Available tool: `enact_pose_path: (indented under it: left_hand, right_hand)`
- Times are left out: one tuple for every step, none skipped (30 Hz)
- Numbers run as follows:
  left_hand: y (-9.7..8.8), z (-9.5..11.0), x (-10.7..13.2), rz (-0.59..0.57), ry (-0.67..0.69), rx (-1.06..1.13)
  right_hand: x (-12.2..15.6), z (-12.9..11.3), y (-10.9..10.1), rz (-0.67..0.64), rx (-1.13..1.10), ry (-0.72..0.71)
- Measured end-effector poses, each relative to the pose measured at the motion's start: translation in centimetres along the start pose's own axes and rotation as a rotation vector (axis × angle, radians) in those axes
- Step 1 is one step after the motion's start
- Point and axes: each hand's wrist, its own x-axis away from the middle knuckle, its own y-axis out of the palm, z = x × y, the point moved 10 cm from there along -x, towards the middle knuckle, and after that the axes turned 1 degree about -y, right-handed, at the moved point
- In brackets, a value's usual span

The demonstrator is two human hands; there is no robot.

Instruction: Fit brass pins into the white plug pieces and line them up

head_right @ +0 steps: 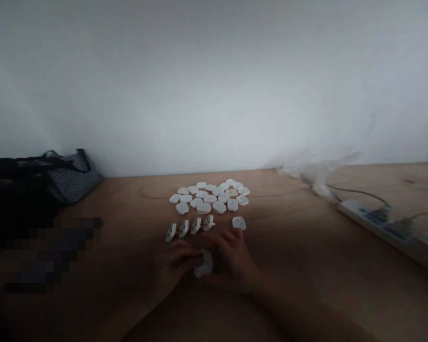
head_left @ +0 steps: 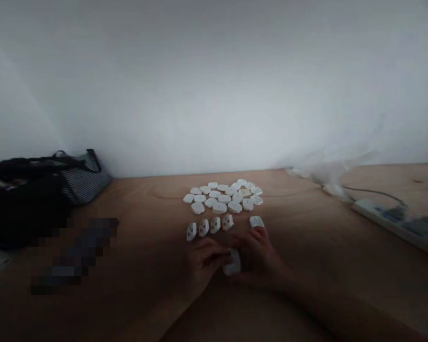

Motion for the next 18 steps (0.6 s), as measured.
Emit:
enact_pose_path:
  left_hand:
    - [0.1, -0.1, 0.0, -0.004, -0.008, -0.004]
    - [0.1, -0.2, 0.0, -0.004, -0.014, -0.003]
    - [0.1, -0.2, 0.0, -0.003, -0.019, 0.002]
    - [0.2, -0.2, 0.0, -0.003, -0.021, 0.009]
    - [0.3, -0.3, 0.0, -0.005, -0.019, 0.013]
    - [0.3, -0.3, 0.0, -0.003, -0.017, 0.014]
    - [0.4, -0.2, 0.0, -0.007, -0.014, 0.015]
    - [0.6, -0.2, 0.0, -0.021, -0.006, 0.016]
    - [0.8, -0.1, 0.0, -0.044, 0.003, 0.013]
    - [0.9, 0.1, 0.0, -0.059, 0.013, 0.000]
    - [0.9, 0.3, 0.0, -0.064, 0.025, -0.019]
    - [0.7, 0.5, 0.0, -0.057, 0.032, -0.046]
    - [0.3, 0.6, 0.0, -0.036, 0.034, -0.074]
    - [-0.2, 0.7, 0.1, -0.011, 0.027, -0.102]
    - [-0.6, 0.7, 0.1, 0.005, 0.013, -0.123]
    - [-0.8, 0.7, 0.1, -0.001, -0.002, -0.135]
    - [-0.7, 0.5, 0.1, -0.035, -0.016, -0.143]
    - [-0.3, 0.4, 0.2, -0.089, -0.023, -0.152]
  right_hand:
    - [0.0, -0.1, 0.0, 0.008, 0.001, -0.009]
    - [0.1, -0.1, -0.1, 0.016, 0.002, -0.014]
    - [0.1, -0.1, -0.1, 0.022, 0.000, -0.016]
    - [0.1, -0.1, 0.0, 0.022, -0.004, -0.014]
    - [0.2, 0.0, 0.1, 0.023, -0.009, -0.010]
    - [0.2, 0.1, 0.1, 0.025, -0.012, -0.008]
    - [0.3, 0.1, 0.2, 0.025, -0.016, -0.006]
    - [0.3, 0.2, 0.2, 0.022, -0.021, -0.006]
    - [0.3, 0.2, 0.3, 0.020, -0.023, -0.006]
    - [0.3, 0.3, 0.3, 0.016, -0.022, -0.004]
    - [0.3, 0.4, 0.3, 0.011, -0.021, 0.001]
    - [0.3, 0.5, 0.3, 0.005, -0.021, 0.008]
    - [0.2, 0.7, 0.3, 0.002, -0.022, 0.016]
    - [0.3, 0.8, 0.2, 0.003, -0.022, 0.022]
    - [0.3, 0.9, 0.2, 0.004, -0.021, 0.025]
    - [0.3, 1.0, 0.1, 0.002, -0.023, 0.027]
    - [0.4, 1.1, 0.1, 0.000, -0.024, 0.029]
    - [0.4, 1.2, 0.2, -0.002, -0.021, 0.032]
